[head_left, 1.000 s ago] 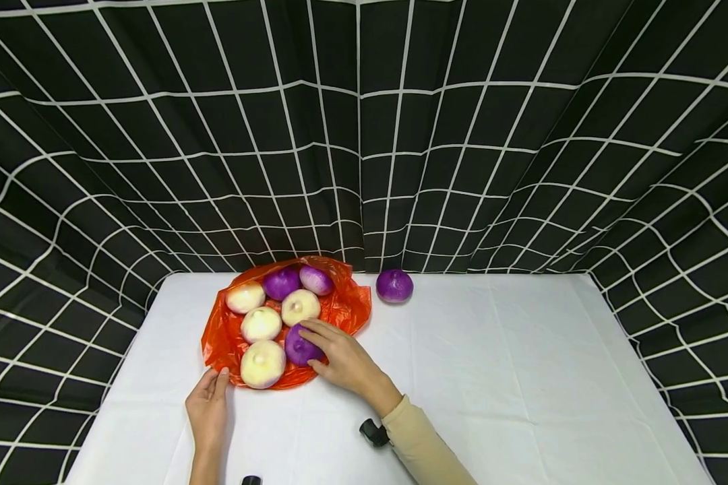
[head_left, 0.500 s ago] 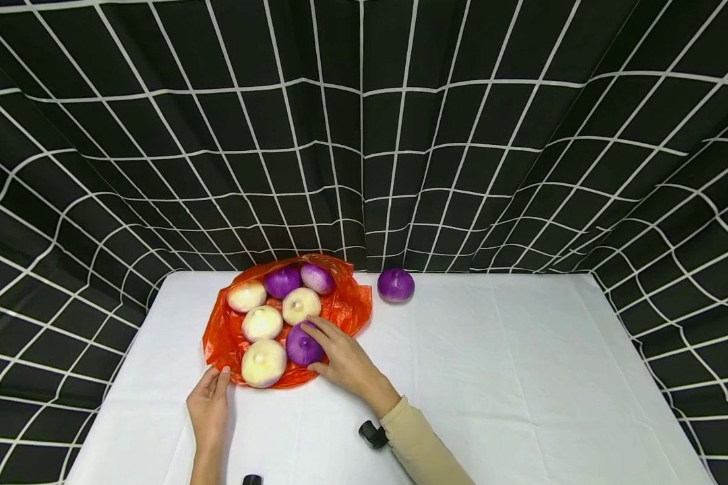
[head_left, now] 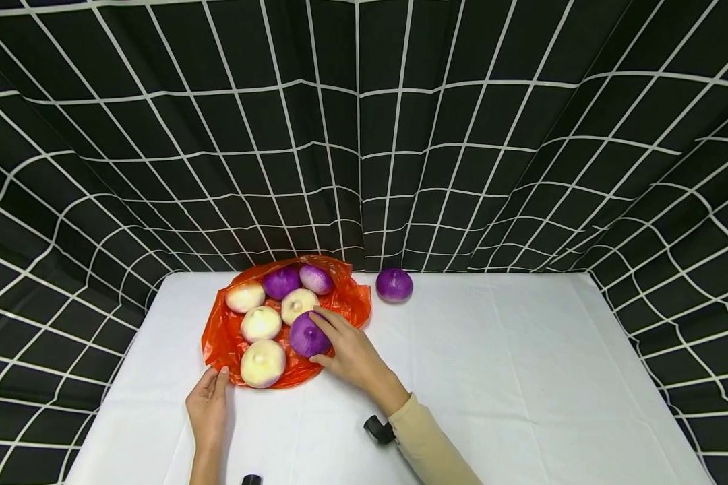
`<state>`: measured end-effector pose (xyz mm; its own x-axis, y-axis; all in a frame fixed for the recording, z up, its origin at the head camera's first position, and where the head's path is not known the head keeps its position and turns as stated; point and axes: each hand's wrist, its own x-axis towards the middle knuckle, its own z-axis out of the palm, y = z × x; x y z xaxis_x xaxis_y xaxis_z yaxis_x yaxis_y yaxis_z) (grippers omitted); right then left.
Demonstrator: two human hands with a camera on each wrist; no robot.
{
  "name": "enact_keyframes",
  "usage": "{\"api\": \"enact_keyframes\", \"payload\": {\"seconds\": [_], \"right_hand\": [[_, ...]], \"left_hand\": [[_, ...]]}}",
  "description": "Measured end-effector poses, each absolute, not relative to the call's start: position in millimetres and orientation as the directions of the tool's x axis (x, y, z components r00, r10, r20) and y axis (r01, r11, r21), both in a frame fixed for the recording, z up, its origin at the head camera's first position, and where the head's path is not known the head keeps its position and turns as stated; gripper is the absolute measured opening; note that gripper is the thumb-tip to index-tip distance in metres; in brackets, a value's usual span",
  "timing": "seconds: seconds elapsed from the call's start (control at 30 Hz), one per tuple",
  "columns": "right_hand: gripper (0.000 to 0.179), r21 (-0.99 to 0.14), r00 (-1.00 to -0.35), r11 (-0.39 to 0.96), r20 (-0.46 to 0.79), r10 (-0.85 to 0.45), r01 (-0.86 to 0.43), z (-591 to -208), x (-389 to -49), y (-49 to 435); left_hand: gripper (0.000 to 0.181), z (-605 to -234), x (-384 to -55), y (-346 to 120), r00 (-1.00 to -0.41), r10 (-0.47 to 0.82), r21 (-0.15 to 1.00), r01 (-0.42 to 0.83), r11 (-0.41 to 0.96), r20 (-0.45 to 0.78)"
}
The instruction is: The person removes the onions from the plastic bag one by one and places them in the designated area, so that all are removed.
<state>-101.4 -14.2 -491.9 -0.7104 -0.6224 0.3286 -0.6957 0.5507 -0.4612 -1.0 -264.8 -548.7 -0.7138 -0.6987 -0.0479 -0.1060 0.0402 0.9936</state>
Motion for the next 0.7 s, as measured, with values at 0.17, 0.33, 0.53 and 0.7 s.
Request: {"api": "enact_keyframes", "payload": {"seconds": [0.17, 0.33, 0.53, 0.7], "right_hand": [[0.077, -0.493, -0.727, 0.545, 0.345, -0.594, -0.678, -484.7, -104.4, -5.5], [0.079, -0.534, -0.746, 0.530, 0.371, -0.552, -0.658, -478.1, -108.6, 6.3], [0.079, -0.567, -0.777, 0.536, 0.401, -0.485, -0.626, -473.1, -116.2, 22.2], [0.079, -0.587, -0.813, 0.564, 0.394, -0.428, -0.581, -471.8, -123.8, 34.8]], "left_hand": [[0.015, -547.9, -1.0, -264.2, -0.706, -0.707, 0.992, -0.116, 0.047, -0.049], [0.020, -545.9, -0.9, -262.9, -0.707, -0.705, 0.990, -0.126, 0.055, -0.050], [0.022, -546.2, -1.2, -263.3, -0.710, -0.702, 0.990, -0.131, 0.048, -0.060], [0.020, -545.7, -1.1, -264.3, -0.716, -0.696, 0.994, -0.109, 0.028, -0.059]]}}
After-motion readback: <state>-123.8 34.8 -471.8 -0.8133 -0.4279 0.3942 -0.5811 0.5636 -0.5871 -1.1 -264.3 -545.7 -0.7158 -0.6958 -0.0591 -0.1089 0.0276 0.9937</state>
